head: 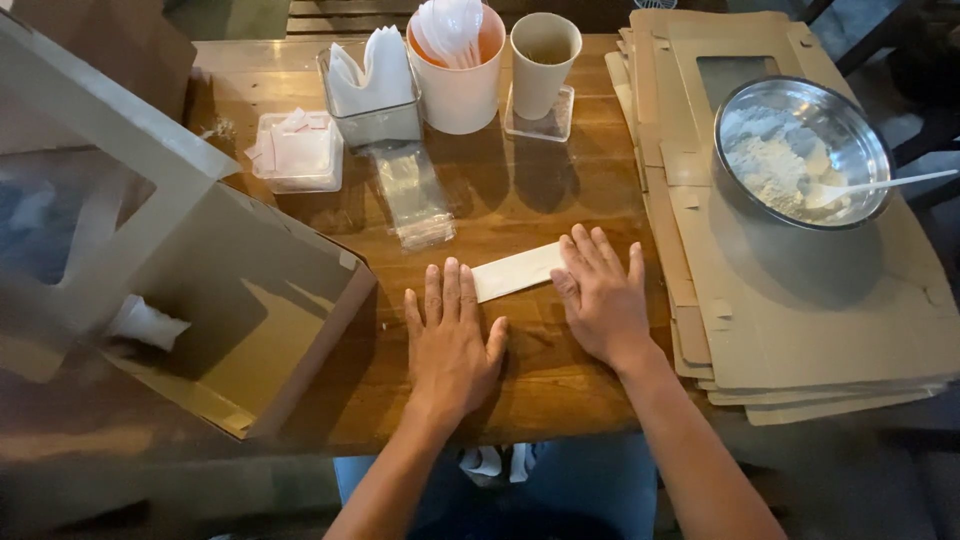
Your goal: Folding a small card, inserting it into a plastic sleeve, and placing it inside a cardboard box which is then assembled.
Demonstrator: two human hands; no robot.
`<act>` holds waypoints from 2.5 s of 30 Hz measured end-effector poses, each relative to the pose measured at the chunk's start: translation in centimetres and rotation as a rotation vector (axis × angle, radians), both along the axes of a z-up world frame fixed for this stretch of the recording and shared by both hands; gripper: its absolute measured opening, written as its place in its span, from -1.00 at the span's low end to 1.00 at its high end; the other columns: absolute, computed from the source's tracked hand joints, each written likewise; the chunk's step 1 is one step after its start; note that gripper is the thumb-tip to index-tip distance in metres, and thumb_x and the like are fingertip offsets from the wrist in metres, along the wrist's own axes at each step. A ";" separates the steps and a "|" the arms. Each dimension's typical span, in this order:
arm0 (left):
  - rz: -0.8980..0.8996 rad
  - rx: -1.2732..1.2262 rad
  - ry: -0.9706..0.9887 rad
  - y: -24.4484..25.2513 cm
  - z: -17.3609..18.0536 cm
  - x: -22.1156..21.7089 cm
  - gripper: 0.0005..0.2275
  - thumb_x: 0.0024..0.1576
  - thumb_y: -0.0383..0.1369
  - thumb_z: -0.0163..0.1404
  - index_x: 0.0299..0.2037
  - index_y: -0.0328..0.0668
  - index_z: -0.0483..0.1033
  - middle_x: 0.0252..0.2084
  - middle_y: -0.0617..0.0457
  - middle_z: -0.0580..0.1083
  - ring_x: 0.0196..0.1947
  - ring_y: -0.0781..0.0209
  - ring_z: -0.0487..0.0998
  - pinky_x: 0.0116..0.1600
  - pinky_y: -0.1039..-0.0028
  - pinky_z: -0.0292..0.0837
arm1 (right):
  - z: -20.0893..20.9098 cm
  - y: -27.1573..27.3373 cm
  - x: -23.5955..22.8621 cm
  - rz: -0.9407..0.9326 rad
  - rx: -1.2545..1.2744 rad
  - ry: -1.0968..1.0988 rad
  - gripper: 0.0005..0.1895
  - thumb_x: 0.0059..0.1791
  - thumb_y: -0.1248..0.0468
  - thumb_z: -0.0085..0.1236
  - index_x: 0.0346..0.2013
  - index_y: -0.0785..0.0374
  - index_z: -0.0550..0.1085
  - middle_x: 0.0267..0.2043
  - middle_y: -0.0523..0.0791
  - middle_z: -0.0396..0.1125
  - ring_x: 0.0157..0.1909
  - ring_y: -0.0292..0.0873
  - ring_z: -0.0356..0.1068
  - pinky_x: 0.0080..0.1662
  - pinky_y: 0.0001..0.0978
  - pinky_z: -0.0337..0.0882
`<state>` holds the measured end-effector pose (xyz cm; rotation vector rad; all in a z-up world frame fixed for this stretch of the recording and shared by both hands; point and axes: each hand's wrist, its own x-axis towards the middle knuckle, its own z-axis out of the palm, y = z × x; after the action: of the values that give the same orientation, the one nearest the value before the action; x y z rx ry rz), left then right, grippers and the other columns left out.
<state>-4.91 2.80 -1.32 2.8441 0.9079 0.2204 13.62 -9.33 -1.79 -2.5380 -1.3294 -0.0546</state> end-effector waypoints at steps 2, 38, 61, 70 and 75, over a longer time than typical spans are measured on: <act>-0.008 -0.008 -0.001 0.2 0.1 0.0 -0.32 0.27 0.08 -0.28 0.46 -0.29 0.13 0.54 -0.22 0.07 0.54 -0.19 -0.02 0.47 -0.19 -0.24 | 0.0 -0.1 0.1 -0.008 0.001 0.002 -0.41 0.21 -0.14 -0.40 0.40 0.05 0.32 0.52 -0.09 0.13 0.54 0.01 0.06 0.42 0.41 -0.13; -0.126 0.012 -0.128 -1.9 -2.7 7.7 -0.33 0.13 -0.10 -0.22 0.47 -0.23 0.13 0.55 -0.13 0.08 0.56 -0.14 -0.05 0.52 -0.18 -0.43 | -1.2 0.2 0.4 -0.123 0.204 -0.084 -0.56 0.04 -0.10 0.18 0.10 0.02 0.59 0.28 -0.11 0.41 0.37 0.00 0.31 0.33 0.19 0.22; 0.031 0.129 -0.117 0.6 -2.0 2.2 -0.31 0.11 -0.06 -0.16 0.44 -0.26 0.18 0.50 -0.19 0.17 0.52 -0.13 0.08 0.46 -0.16 -0.21 | -0.2 2.4 -2.4 0.291 0.056 -0.083 -0.40 0.18 -0.16 -0.35 0.41 0.00 0.30 0.51 -0.08 0.12 0.53 0.06 0.05 0.42 0.33 -0.08; 0.020 0.166 -0.162 1.5 -1.9 2.5 -0.36 0.15 -0.08 -0.16 0.41 -0.28 0.24 0.47 -0.23 0.21 0.50 -0.14 0.13 0.45 -0.15 -0.21 | -0.5 0.1 -0.4 0.011 0.032 0.048 -0.31 0.20 -0.23 -0.44 0.45 0.10 0.24 0.56 -0.06 0.05 0.58 0.02 -0.05 0.45 0.33 -0.20; 0.013 0.319 -0.349 6.1 -1.6 4.9 -0.62 0.01 -0.04 0.11 -0.10 -0.13 0.55 -0.18 -0.02 0.44 -0.06 0.02 0.40 0.24 0.01 0.08 | -0.8 -0.1 -0.1 -0.037 0.393 0.076 -0.44 0.21 -0.07 -0.20 0.33 0.23 0.40 0.36 0.05 0.29 0.40 0.13 0.24 0.41 0.32 -0.02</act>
<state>0.03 8.95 -2.90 2.9332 0.8805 0.9064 13.51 -9.44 -2.60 -2.2096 -1.1156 -0.2036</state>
